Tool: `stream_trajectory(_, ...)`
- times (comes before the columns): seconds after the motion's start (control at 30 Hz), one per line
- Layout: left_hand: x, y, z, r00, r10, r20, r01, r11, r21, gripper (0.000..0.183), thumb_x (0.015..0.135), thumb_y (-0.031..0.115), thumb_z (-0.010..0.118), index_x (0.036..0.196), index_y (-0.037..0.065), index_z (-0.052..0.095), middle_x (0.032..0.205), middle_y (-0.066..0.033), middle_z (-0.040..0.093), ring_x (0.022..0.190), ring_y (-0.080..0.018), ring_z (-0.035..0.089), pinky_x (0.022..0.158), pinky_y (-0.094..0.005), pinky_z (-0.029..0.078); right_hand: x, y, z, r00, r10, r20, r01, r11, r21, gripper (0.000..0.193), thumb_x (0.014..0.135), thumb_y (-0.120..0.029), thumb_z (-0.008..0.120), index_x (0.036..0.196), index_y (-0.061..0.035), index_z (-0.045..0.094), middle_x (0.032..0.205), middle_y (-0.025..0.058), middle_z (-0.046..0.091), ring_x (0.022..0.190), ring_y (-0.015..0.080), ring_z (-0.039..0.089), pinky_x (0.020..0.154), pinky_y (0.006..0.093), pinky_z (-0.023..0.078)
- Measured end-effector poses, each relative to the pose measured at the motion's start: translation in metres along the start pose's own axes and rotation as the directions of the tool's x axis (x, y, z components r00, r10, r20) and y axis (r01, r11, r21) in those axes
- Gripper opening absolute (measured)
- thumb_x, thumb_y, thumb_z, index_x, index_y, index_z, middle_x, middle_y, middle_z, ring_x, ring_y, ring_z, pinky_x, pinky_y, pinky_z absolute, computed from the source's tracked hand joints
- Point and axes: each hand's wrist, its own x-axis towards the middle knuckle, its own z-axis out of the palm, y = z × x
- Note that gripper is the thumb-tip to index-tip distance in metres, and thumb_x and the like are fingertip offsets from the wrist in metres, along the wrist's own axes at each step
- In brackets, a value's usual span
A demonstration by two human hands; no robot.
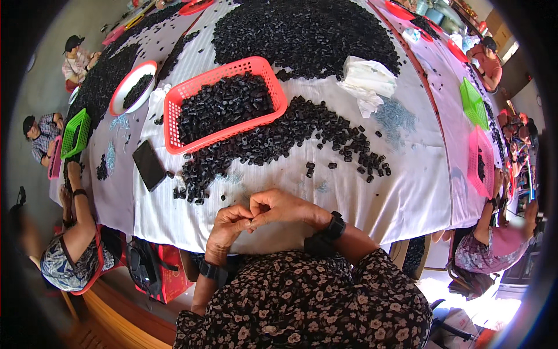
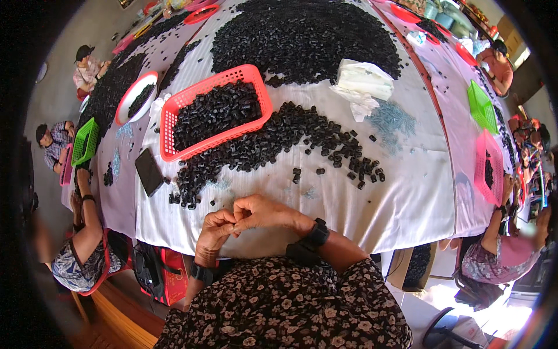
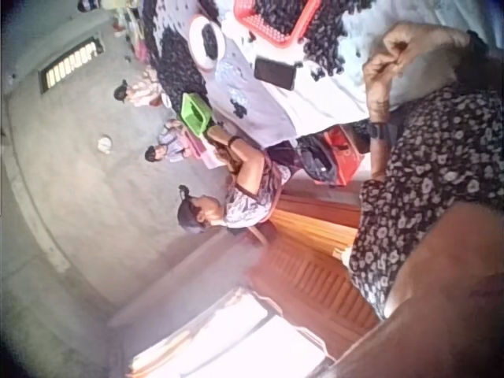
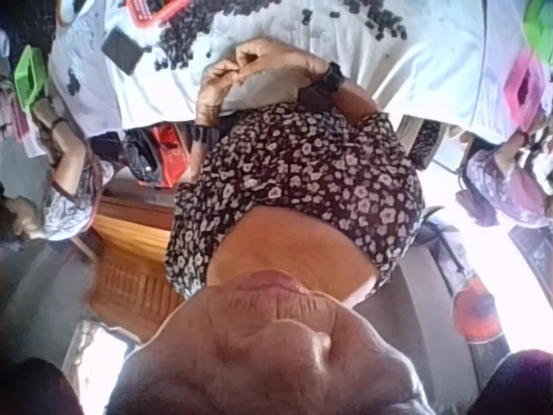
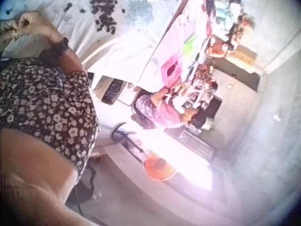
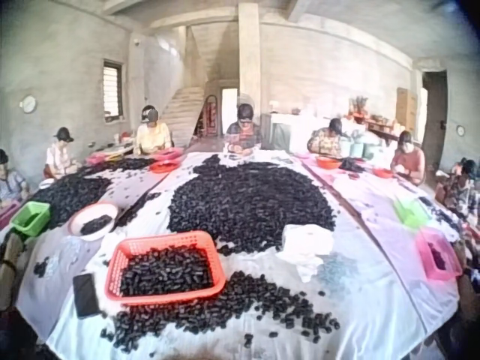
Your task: Sort and inspect small black shoe components at a production table.
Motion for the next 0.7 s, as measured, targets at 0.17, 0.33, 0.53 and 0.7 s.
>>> stream_trajectory(0.17, -0.001, 0.001, -0.002, 1.0, -0.021, 0.002, 0.021, 1.0, -0.002, 0.013, 0.079, 0.004, 0.067, 0.088, -0.003, 0.062, 0.079, -0.0093, 0.062, 0.068, -0.0159, 0.059, 0.062, -0.0263, 0.048, 0.0, -0.006, 0.001, 1.0, 0.014, 0.016, -0.014, 0.999, 0.038, 0.028, 0.075, -0.026, 0.073, 0.072, -0.0056, 0.055, 0.069, -0.0027, 0.056, 0.067, 0.0059, 0.05, 0.059, 0.0228, 0.04)
stream_trajectory(0.33, 0.0, 0.002, -0.004, 0.999, -0.033, 0.024, 0.034, 0.998, -0.051, 0.014, 0.079, 0.004, 0.066, 0.089, -0.003, 0.061, 0.079, -0.0094, 0.062, 0.068, -0.0156, 0.059, 0.062, -0.0259, 0.048, 0.001, -0.006, 0.001, 1.0, -0.012, 0.009, 0.012, 1.0, -0.008, 0.028, 0.076, -0.027, 0.072, 0.073, -0.0054, 0.055, 0.07, -0.0027, 0.056, 0.067, 0.0061, 0.049, 0.059, 0.023, 0.04)
stream_trajectory(0.53, 0.002, 0.002, -0.004, 0.998, -0.041, 0.036, 0.043, 0.998, -0.046, 0.013, 0.08, 0.002, 0.062, 0.091, -0.003, 0.06, 0.079, -0.01, 0.063, 0.068, -0.0153, 0.059, 0.062, -0.0256, 0.047, -0.009, -0.014, -0.014, 0.932, -0.111, -0.346, 0.064, 0.987, -0.144, 0.02, 0.082, -0.021, 0.064, 0.081, -0.0024, 0.057, 0.069, 0.0037, 0.056, 0.064, 0.0105, 0.051, 0.058, 0.0264, 0.042)
stream_trajectory(0.7, 0.003, 0.007, 0.001, 0.999, -0.046, 0.028, 0.048, 0.996, -0.074, 0.01, 0.081, 0.001, 0.061, 0.09, -0.003, 0.06, 0.08, -0.01, 0.062, 0.069, -0.0148, 0.058, 0.062, -0.0262, 0.046, -0.038, -0.024, -0.066, 0.678, -0.292, -0.674, -0.083, 0.881, -0.466, 0.007, 0.082, -0.007, 0.059, 0.081, -0.0002, 0.056, 0.071, 0.0097, 0.058, 0.063, 0.0154, 0.055, 0.057, 0.0292, 0.044)
